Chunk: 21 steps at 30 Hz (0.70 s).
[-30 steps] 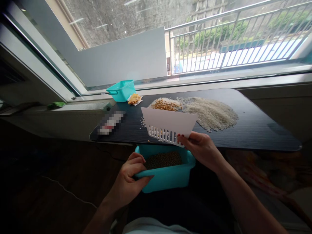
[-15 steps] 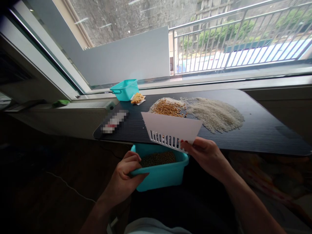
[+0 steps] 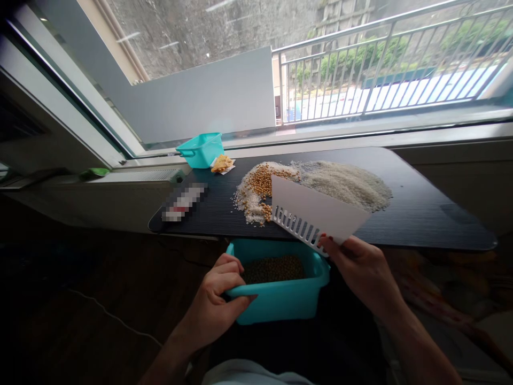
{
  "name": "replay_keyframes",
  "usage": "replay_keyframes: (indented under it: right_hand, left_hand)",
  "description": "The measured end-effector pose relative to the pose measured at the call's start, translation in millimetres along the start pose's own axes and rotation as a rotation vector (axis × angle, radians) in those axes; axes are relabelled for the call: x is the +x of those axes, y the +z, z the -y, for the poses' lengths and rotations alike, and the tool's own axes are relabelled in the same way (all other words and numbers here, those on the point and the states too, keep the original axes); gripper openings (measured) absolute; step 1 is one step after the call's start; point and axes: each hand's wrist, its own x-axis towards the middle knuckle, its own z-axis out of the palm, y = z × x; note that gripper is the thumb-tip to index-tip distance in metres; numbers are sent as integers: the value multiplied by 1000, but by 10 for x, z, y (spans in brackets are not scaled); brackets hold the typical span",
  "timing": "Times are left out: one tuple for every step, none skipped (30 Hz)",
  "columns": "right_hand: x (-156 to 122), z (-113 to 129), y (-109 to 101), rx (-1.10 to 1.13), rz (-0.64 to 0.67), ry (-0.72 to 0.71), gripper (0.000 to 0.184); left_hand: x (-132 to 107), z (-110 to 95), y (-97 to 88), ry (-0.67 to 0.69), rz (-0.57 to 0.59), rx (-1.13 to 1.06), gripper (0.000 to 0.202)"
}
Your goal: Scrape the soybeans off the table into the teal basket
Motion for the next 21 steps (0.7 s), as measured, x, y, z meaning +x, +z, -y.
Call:
replay_keyframes:
  right_hand:
    - [25, -38, -28, -24, -25, 1, 49]
    - [51, -71, -54, -51, -47, -2, 46]
    - [75, -98, -78, -80, -65, -8, 44]
    - [97, -117, -99, -107, -77, -15, 42]
    - [117, -128, -117, -128, -86, -23, 40]
    - [132, -128, -129, -138, -93, -26, 40]
    - [145, -117, -134, -137, -97, -26, 40]
    - [154, -95, -130, -123, -91, -25, 41]
    - [161, -66, -118, -103, -77, -29, 43]
    - [168, -31, -98, -80, -57, -36, 44]
    - [176, 5, -71, -56, -38, -47, 45]
    - [186, 40, -40, -36, -19, -58, 46]
    - [198, 71, -7, -24, -5, -67, 46]
    - [213, 95, 24, -16, 7, -72, 46]
    - [229, 112, 51, -13, 13, -76, 46]
    - [244, 123, 72, -13, 19, -79, 45]
    - [256, 130, 86, -17, 26, -82, 46]
    - [263, 134, 92, -20, 36, -84, 47]
    - [263, 138, 90, -18, 46, -87, 48]
    - [257, 144, 81, -11, 60, -89, 49]
    - [245, 152, 68, -1, 75, -92, 50]
  left_hand:
    - [2, -1, 2, 1, 0, 2, 36]
    - [4, -1, 4, 3, -1, 4, 35]
    - [5, -2, 8, 4, -2, 5, 35]
    - [6, -1, 12, 4, -3, 5, 36]
    - [6, 0, 16, 4, -5, 4, 36]
    - [6, 1, 21, 5, -5, 3, 36]
    - [5, 3, 26, 6, -6, 1, 36]
    - [5, 5, 31, 5, -5, -2, 36]
    - [4, 7, 36, 4, -4, -4, 36]
    - [2, 8, 41, 1, -3, -6, 37]
    - [1, 10, 45, -4, -1, -7, 37]
    - [-1, 11, 49, -8, 2, -8, 38]
    - [-3, 12, 54, -12, 4, -9, 39]
    - [-5, 12, 58, -15, 6, -11, 39]
    - [-6, 12, 61, -17, 7, -14, 40]
    - [-7, 13, 64, -19, 6, -17, 39]
    - [-8, 13, 67, -20, 5, -19, 39]
    - [-9, 13, 69, -19, 2, -22, 39]
    - [-9, 13, 71, -18, 1, -23, 39]
    - [-9, 14, 73, -15, 0, -23, 39]
    - [-8, 15, 74, -11, 1, -24, 39]
